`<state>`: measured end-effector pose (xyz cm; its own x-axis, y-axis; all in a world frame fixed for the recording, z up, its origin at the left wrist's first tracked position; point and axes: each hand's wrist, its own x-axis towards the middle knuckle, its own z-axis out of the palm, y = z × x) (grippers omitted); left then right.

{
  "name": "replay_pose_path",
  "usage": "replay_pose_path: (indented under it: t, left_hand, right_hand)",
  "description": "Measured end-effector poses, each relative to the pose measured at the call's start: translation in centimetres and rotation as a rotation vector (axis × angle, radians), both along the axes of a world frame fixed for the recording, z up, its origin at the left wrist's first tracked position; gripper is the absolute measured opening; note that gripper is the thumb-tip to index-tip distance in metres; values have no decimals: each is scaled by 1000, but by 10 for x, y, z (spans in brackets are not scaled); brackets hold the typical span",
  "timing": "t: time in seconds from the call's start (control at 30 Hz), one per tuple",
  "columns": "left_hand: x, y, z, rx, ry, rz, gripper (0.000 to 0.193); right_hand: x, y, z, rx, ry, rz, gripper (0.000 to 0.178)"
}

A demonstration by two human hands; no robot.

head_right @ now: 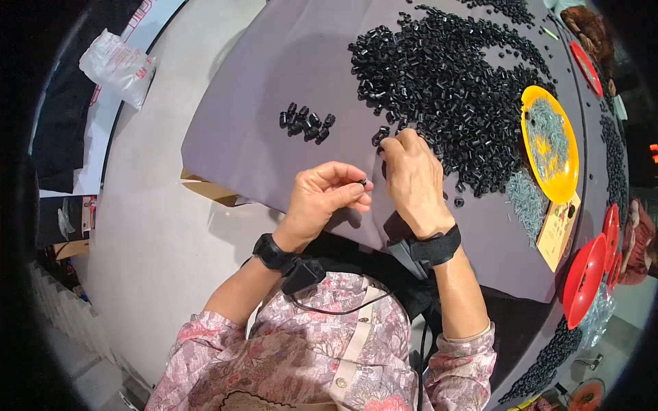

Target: Sorting and inspecting small black plastic components on a circular assembly table.

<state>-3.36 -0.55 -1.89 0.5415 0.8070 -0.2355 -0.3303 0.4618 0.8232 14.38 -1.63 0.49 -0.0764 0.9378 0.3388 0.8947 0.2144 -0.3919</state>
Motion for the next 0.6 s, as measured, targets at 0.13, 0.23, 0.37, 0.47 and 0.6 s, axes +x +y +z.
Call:
replay_pose_path:
  t: [0.13, 0.23, 0.37, 0.47, 0.6]
  left_hand:
    - [-1, 1, 0, 29, 2, 31, 14]
    - [1, 3, -2, 39, 21, 22, 14]
    - [0, 5, -4, 65, 38, 12, 14]
    - [5, 6, 3, 81, 96, 26, 15]
    - [9, 6, 3, 32, 71, -3, 16]
  right_hand:
    - [-2, 3, 0, -3, -55, 5, 14]
    - [-1, 5, 0, 4, -40, 61, 14]
    - [1, 2, 1, 10, 85, 85, 11]
    - [5, -9, 11, -36, 286, 55, 10]
    - [3, -29, 18, -293, 845, -65, 16]
